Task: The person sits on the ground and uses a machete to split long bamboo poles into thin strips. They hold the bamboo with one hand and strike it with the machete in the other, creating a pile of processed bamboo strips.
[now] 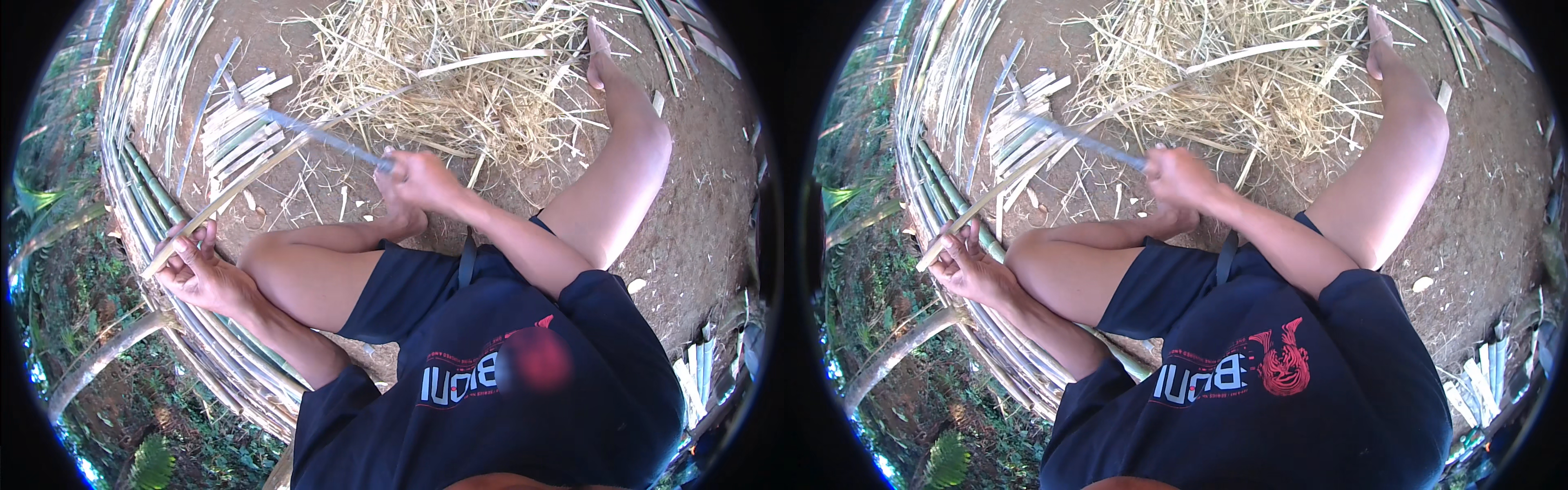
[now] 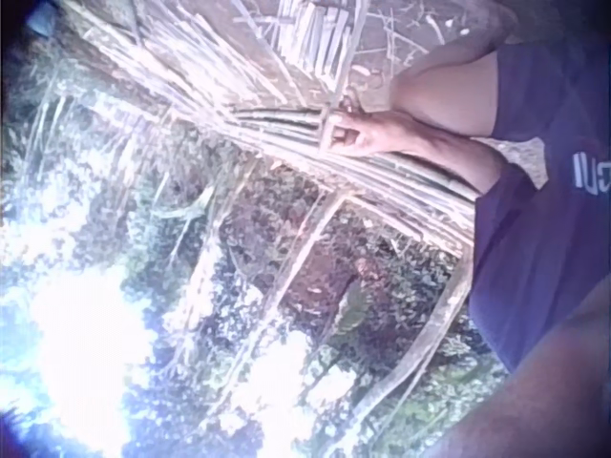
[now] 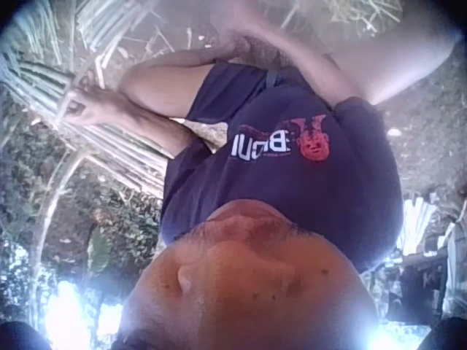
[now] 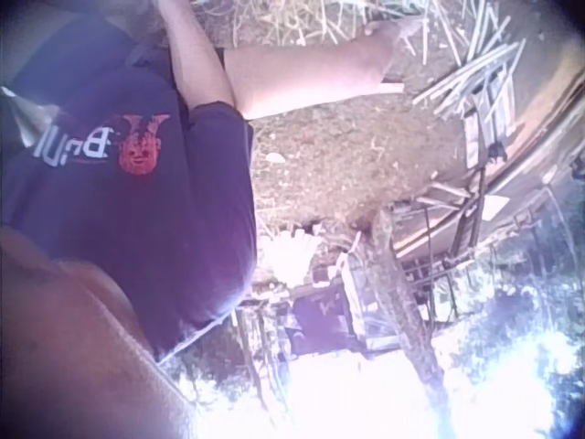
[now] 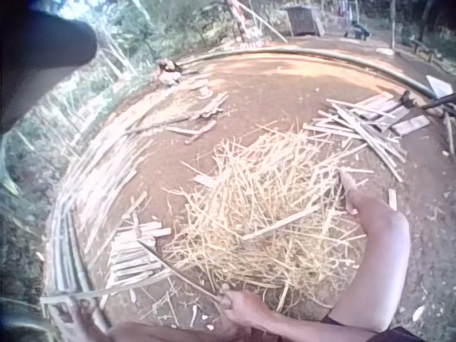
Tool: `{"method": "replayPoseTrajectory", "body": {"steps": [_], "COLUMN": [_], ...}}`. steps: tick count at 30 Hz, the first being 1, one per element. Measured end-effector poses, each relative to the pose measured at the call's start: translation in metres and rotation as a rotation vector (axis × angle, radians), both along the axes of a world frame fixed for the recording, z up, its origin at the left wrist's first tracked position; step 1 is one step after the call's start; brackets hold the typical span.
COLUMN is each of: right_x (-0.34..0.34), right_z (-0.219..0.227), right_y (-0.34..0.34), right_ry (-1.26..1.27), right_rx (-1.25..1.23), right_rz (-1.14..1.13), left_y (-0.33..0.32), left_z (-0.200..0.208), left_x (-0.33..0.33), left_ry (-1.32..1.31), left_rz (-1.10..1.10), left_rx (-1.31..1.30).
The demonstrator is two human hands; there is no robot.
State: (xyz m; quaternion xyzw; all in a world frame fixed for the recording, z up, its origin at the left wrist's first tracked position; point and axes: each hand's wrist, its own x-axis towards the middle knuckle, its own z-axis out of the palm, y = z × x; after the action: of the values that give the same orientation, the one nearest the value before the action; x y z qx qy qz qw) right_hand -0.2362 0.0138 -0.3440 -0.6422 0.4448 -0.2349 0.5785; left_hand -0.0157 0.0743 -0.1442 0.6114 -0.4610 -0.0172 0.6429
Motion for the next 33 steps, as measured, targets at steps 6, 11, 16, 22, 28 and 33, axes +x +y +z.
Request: {"method": "replayPoseTrajectory", "body": {"steps": [6, 11, 16, 22, 28, 33], "right_x": [-0.013, -0.008, -0.058, -0.021, -0.054, -0.015], "right_z": [0.017, -0.065, -0.129, -0.073, -0.159, -0.055], "right_y": [-0.006, -0.010, -0.063, -0.040, -0.050, -0.047], "right_ry": [0.052, 0.166, 0.508, 0.264, 0.322, 0.255], "right_rx": [0.097, -0.067, 0.380, 0.179, 0.514, -0.039], "right_rz": [0.110, -0.080, -0.066, 0.019, -0.256, 0.030], "left_y": [0.001, -0.005, -0.012, -0.007, -0.018, -0.010], "left_z": [-0.001, -0.003, -0.001, -0.002, 0.002, -0.002], "left_x": [0.004, 0.007, 0.010, 0.027, 0.022, 0.023], "left_ry": [-0.017, 0.031, -0.003, 0.005, 0.006, -0.016], "left_rz": [0.061, 0.099, 0.123, 0.186, 0.208, 0.159], "left_rx": [0.020, 0.008, 0.024, 0.023, 0.063, 0.042]}}
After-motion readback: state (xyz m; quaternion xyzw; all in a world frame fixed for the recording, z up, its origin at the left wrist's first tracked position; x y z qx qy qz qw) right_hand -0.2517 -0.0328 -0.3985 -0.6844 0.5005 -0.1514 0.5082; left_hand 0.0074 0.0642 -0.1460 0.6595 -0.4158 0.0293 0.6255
